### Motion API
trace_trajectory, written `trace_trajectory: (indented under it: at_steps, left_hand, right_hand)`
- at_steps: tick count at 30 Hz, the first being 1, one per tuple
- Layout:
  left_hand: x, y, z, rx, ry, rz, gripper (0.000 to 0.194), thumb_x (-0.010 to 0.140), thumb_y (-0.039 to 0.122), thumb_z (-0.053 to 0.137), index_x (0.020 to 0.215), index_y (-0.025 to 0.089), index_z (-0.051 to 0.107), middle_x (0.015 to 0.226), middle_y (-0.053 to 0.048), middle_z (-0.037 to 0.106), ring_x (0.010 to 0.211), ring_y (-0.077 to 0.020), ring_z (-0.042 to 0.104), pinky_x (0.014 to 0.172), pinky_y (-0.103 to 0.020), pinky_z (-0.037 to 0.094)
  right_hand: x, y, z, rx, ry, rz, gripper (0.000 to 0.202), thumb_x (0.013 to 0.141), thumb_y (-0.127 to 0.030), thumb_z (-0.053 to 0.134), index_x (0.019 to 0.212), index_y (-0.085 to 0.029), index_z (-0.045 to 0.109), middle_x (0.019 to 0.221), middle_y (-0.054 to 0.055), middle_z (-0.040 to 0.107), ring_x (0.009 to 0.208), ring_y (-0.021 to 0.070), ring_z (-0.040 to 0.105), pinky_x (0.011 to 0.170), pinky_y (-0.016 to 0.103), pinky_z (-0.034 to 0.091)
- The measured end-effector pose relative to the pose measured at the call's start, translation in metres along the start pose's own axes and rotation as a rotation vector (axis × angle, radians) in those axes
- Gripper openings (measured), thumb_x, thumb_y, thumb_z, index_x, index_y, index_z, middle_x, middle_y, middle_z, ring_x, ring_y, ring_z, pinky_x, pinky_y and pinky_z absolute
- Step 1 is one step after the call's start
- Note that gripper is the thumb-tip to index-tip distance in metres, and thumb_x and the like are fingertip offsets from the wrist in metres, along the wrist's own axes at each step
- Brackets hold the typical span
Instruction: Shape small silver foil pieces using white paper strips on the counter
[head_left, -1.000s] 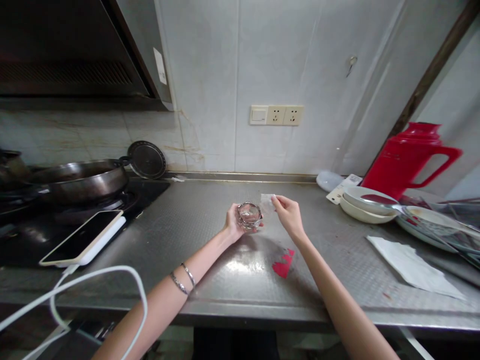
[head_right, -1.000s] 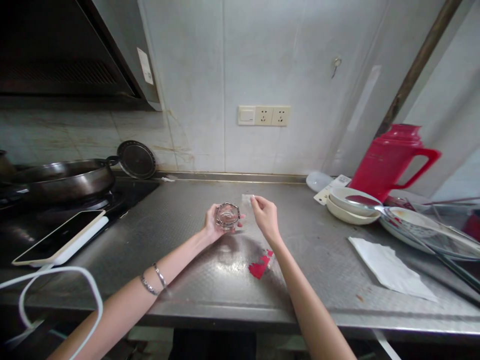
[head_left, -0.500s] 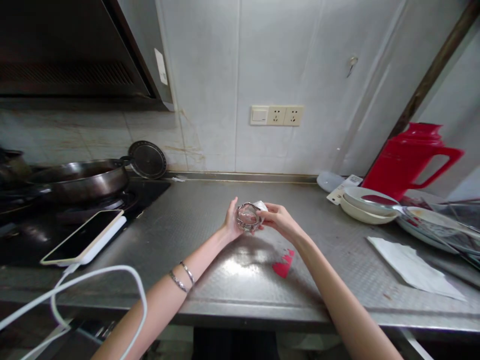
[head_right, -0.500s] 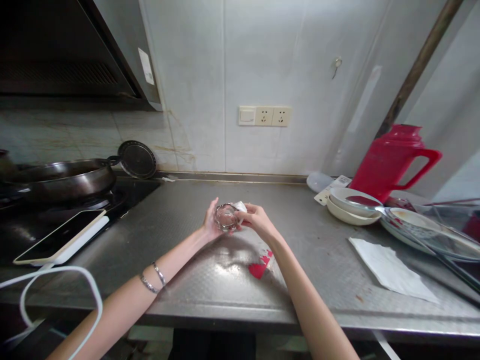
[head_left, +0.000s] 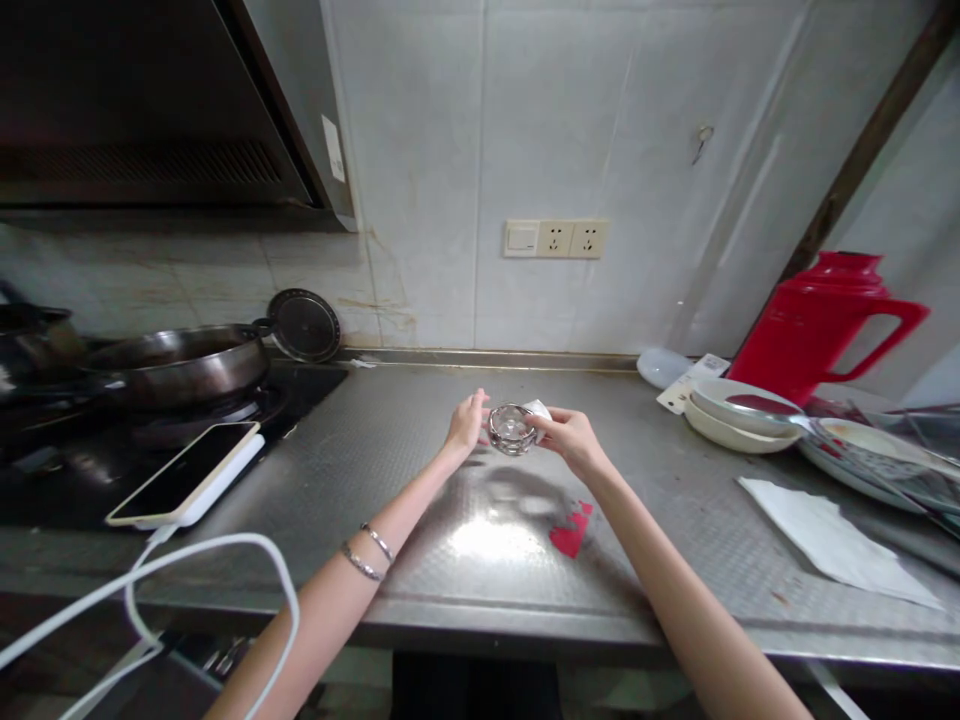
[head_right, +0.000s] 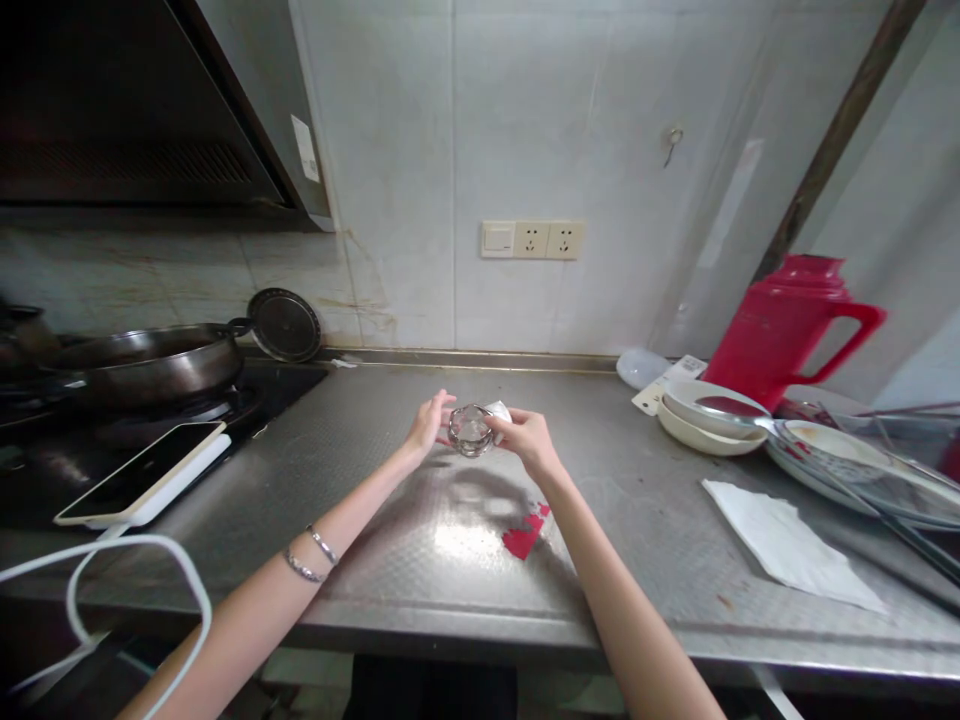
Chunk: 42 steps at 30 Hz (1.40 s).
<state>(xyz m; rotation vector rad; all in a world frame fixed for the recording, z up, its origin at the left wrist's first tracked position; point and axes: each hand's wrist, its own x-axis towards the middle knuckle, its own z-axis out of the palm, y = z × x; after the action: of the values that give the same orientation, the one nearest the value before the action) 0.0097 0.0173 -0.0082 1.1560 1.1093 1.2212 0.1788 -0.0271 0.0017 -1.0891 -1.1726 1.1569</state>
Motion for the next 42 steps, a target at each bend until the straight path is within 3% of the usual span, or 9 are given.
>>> trace_trajectory:
  at_steps: [3,6,9,15,23,27,31,38,42]
  left_hand:
    - [-0.005,0.01,-0.004,0.256,0.066,0.23,0.057,0.066,0.053,0.068,0.109,0.017,0.058,0.113,-0.015,0.06,0.107,-0.0319,0.055,0.076,-0.032,0.046]
    - [-0.02,0.014,-0.002,0.511,-0.003,0.29,0.079,0.051,0.057,0.076,0.116,0.019,0.051,0.128,-0.017,0.05,0.127,-0.0386,0.036,0.094,-0.038,0.037]
    - [-0.035,0.011,0.008,0.561,-0.143,0.276,0.083,0.042,0.056,0.08,0.11,0.02,0.05,0.125,-0.019,0.051,0.125,-0.0444,0.037,0.096,-0.043,0.035]
    - [-0.04,-0.002,0.022,0.706,-0.036,0.285,0.086,0.045,0.042,0.083,0.116,0.016,0.044,0.118,-0.025,0.048,0.113,-0.0506,0.046,0.091,-0.051,0.034]
    - [-0.016,-0.011,0.002,0.217,-0.019,0.349,0.073,0.033,0.019,0.086,0.097,0.021,0.051,0.1,-0.011,0.058,0.105,-0.0344,0.053,0.088,-0.04,0.041]
    - [-0.014,-0.014,-0.003,0.237,-0.133,0.289,0.078,0.043,0.025,0.085,0.109,0.019,0.045,0.101,-0.01,0.057,0.079,-0.0216,0.058,0.065,-0.032,0.05]
    - [-0.021,-0.014,-0.003,0.185,-0.268,0.252,0.075,0.053,0.031,0.082,0.112,0.019,0.038,0.102,-0.009,0.054,0.072,-0.015,0.055,0.046,-0.021,0.047]
    - [-0.03,-0.015,-0.003,0.056,-0.364,0.275,0.079,0.048,0.02,0.083,0.112,0.022,0.036,0.097,-0.003,0.052,0.066,-0.0092,0.052,0.053,-0.02,0.044]
    - [-0.033,-0.017,-0.002,0.087,-0.399,0.34,0.077,0.048,0.017,0.082,0.112,0.022,0.039,0.101,-0.004,0.053,0.075,-0.0116,0.054,0.069,-0.025,0.045]
  right_hand:
    - [0.005,0.007,-0.004,-0.087,0.083,-0.071,0.038,0.054,-0.044,0.075,0.073,-0.011,0.07,0.064,0.004,0.065,0.06,0.0156,0.057,0.057,0.027,0.048]
    - [0.011,0.016,-0.004,-0.176,0.138,-0.143,0.042,0.057,-0.049,0.071,0.072,-0.011,0.069,0.061,0.003,0.063,0.056,0.015,0.055,0.052,0.025,0.045]
    - [0.012,0.025,0.0,-0.289,0.164,-0.232,0.042,0.061,-0.051,0.067,0.07,-0.011,0.068,0.058,0.002,0.061,0.056,0.0149,0.054,0.049,0.023,0.041]
    - [0.003,0.026,0.01,-0.407,0.174,-0.372,0.038,0.068,-0.049,0.063,0.076,-0.013,0.069,0.064,0.001,0.062,0.061,0.0158,0.056,0.054,0.023,0.042]
    - [0.009,0.017,0.004,-0.202,-0.044,-0.303,0.052,0.071,-0.06,0.057,0.094,-0.015,0.068,0.083,0.005,0.066,0.07,0.0172,0.058,0.056,0.026,0.049]
    - [0.016,0.015,-0.008,-0.359,0.074,-0.367,0.05,0.073,-0.063,0.053,0.083,-0.015,0.066,0.068,0.003,0.06,0.058,0.0143,0.051,0.052,0.025,0.044]
    - [0.015,0.012,-0.014,-0.634,0.217,-0.518,0.047,0.079,-0.059,0.047,0.062,-0.016,0.059,0.049,-0.003,0.045,0.049,0.0103,0.038,0.049,0.023,0.03]
    - [0.008,0.008,-0.012,-0.7,0.323,-0.547,0.046,0.079,-0.056,0.051,0.055,-0.016,0.056,0.046,-0.004,0.04,0.048,0.0092,0.034,0.048,0.023,0.025]
    - [0.005,0.009,-0.009,-0.659,0.337,-0.579,0.042,0.079,-0.054,0.053,0.074,-0.015,0.068,0.052,-0.002,0.053,0.049,0.0104,0.041,0.051,0.023,0.03]
